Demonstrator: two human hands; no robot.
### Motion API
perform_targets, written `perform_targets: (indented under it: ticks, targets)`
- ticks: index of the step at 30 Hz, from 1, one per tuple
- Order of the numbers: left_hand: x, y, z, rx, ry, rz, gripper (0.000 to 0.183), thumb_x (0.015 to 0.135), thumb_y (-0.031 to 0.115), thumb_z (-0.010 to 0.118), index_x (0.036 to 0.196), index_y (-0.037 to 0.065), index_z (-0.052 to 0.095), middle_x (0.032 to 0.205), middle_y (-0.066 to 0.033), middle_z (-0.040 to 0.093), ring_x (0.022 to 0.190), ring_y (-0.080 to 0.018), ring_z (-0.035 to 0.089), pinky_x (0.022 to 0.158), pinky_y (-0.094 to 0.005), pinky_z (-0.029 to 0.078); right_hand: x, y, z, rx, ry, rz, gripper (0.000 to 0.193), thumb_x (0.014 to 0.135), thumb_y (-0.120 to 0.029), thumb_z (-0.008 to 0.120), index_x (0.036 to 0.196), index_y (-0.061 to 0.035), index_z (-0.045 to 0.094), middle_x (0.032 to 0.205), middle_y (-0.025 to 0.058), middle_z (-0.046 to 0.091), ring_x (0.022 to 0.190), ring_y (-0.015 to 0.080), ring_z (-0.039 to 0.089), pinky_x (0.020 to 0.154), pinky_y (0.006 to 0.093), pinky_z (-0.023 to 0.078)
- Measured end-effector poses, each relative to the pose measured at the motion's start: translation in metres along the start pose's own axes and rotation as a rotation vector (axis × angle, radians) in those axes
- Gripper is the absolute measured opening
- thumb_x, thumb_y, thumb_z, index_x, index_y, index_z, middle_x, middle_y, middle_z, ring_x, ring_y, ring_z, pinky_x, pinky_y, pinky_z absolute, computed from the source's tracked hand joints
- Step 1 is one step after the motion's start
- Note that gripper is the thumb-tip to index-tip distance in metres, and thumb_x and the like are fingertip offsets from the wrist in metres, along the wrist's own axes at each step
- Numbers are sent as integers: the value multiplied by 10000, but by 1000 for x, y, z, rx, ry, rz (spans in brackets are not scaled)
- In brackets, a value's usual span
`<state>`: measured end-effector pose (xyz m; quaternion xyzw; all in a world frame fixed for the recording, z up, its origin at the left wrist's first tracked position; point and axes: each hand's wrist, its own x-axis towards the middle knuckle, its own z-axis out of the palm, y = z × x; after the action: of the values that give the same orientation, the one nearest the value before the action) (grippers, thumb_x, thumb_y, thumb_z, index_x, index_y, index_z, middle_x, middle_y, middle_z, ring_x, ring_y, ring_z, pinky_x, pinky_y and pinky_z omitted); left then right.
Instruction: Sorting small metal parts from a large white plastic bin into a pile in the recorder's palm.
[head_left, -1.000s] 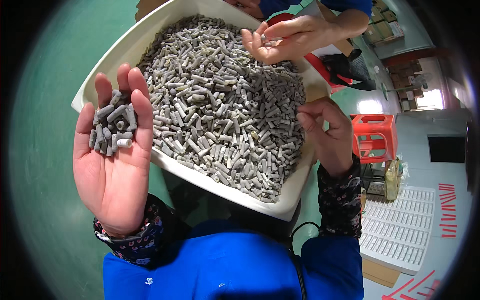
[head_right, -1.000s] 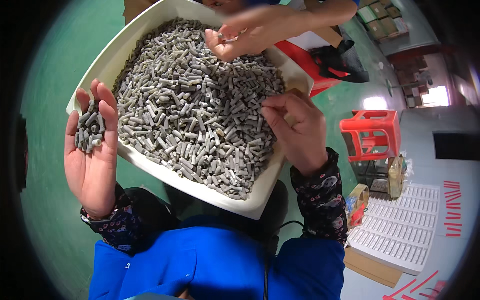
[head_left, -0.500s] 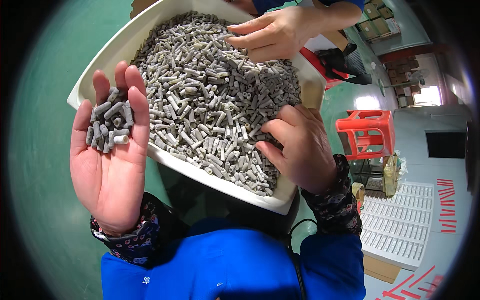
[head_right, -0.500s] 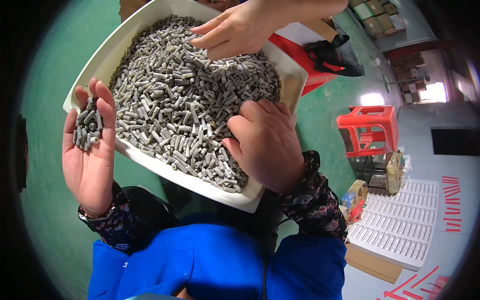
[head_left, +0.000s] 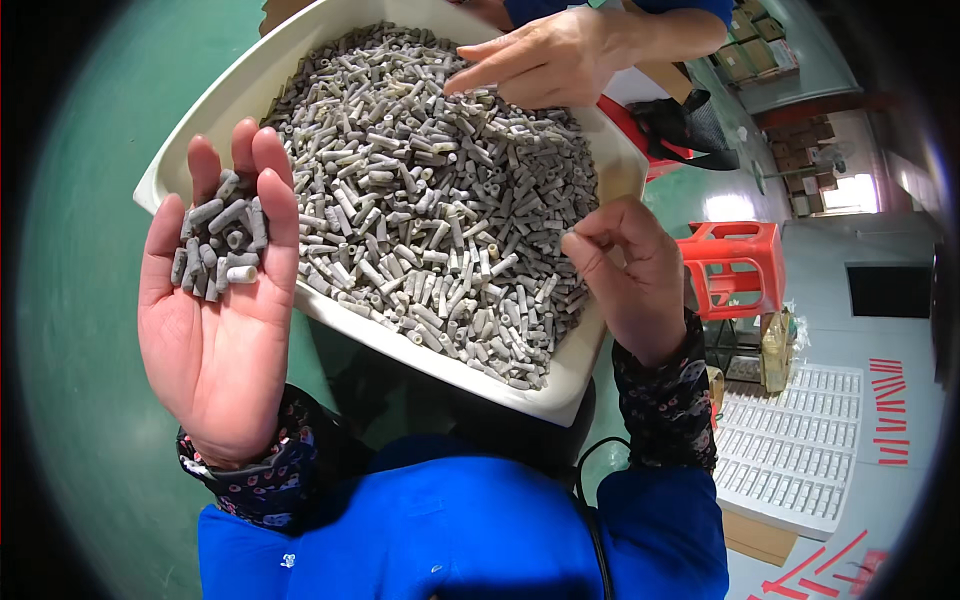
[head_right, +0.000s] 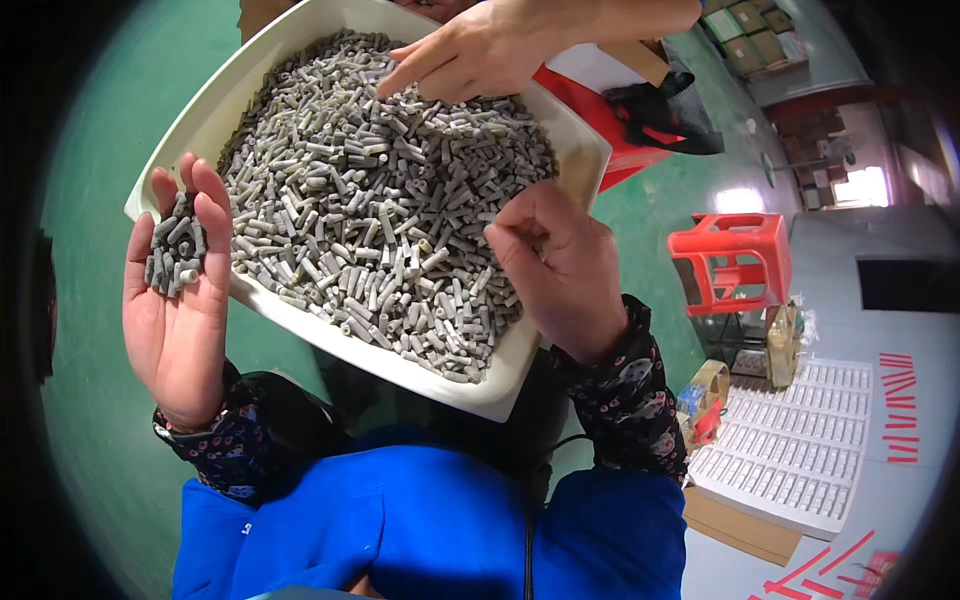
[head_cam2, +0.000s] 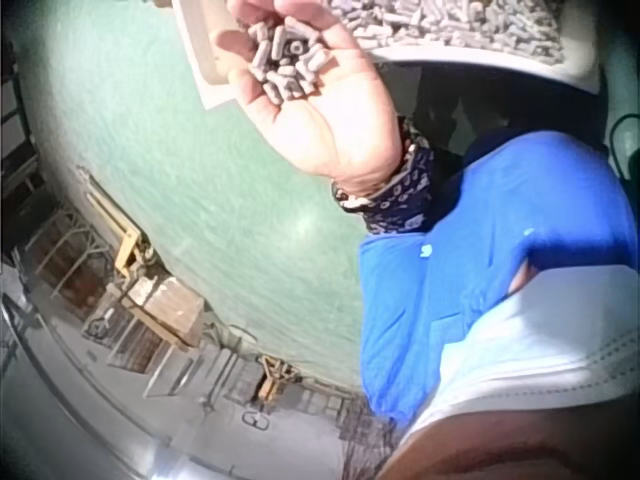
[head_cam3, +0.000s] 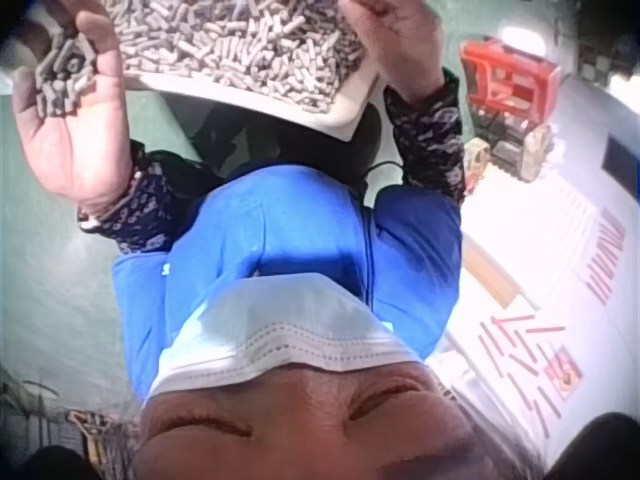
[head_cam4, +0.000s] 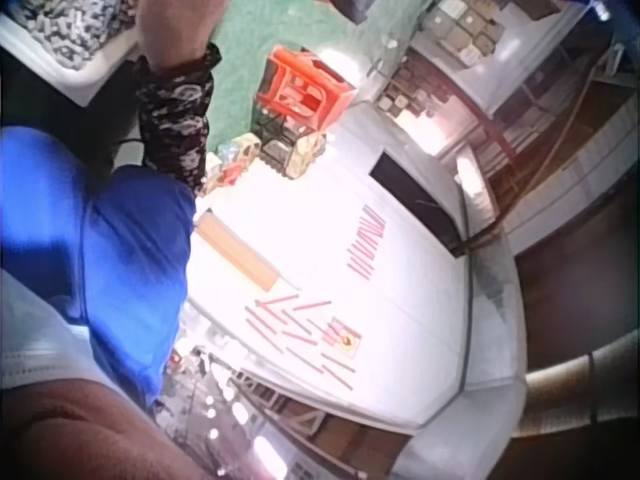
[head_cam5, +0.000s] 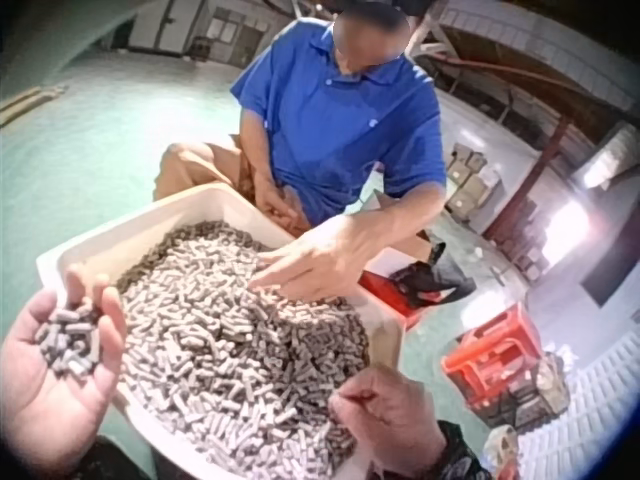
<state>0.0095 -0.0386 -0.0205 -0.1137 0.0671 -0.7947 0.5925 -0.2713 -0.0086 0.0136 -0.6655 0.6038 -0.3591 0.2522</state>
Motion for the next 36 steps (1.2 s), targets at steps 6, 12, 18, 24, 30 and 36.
perform_targets:
  ticks: [6,12,18,24,30,36]
  targets:
    - [3,-1,1,2,-17,-10,352,958,82,328,1262,-59,437,1344,-211,351,1324,-294,260,1104,-434,284,-4,1,-14,-28,-19,34,86,824,-14,615,902,-18,580,736,32,573,637,74,523,592,220,438]
    - [4,-1,-2,12,-22,-5,347,962,85,328,1266,-49,432,1358,-197,356,1330,-289,259,1104,-442,284,-8,-7,-13,-257,-200,-4,131,764,-36,660,872,-24,588,757,90,573,629,199,565,576,281,457]
    - [3,-2,0,15,-18,-14,347,965,86,326,1269,-45,430,1349,-190,365,1329,-281,262,1104,-442,285,-3,-12,-3,-684,-229,-247,184,732,-83,701,859,-25,581,775,90,567,629,264,572,572,347,452]
    - [1,-3,0,10,-12,-12,346,965,97,329,1258,-48,443,1343,-192,367,1318,-285,275,1104,-440,286,2,-18,2,-743,-275,-146,173,724,-98,691,825,-21,574,743,110,560,646,289,579,575,372,455]
    - [-2,-17,-3,8,16,-80,349,969,126,349,1259,-37,453,1348,-192,392,1308,-288,293,1100,-423,289,4,-12,-1,-581,-262,-78,111,729,-64,655,786,-17,572,721,111,559,643,274,589,563,351,460]
    - [-5,-23,1,10,60,-84,355,976,156,346,1255,-25,471,1350,-182,408,1309,-285,296,1091,-429,297,1,-13,4,-616,-247,-181,88,740,-78,628,781,-35,564,743,109,564,677,301,582,588,380,467]
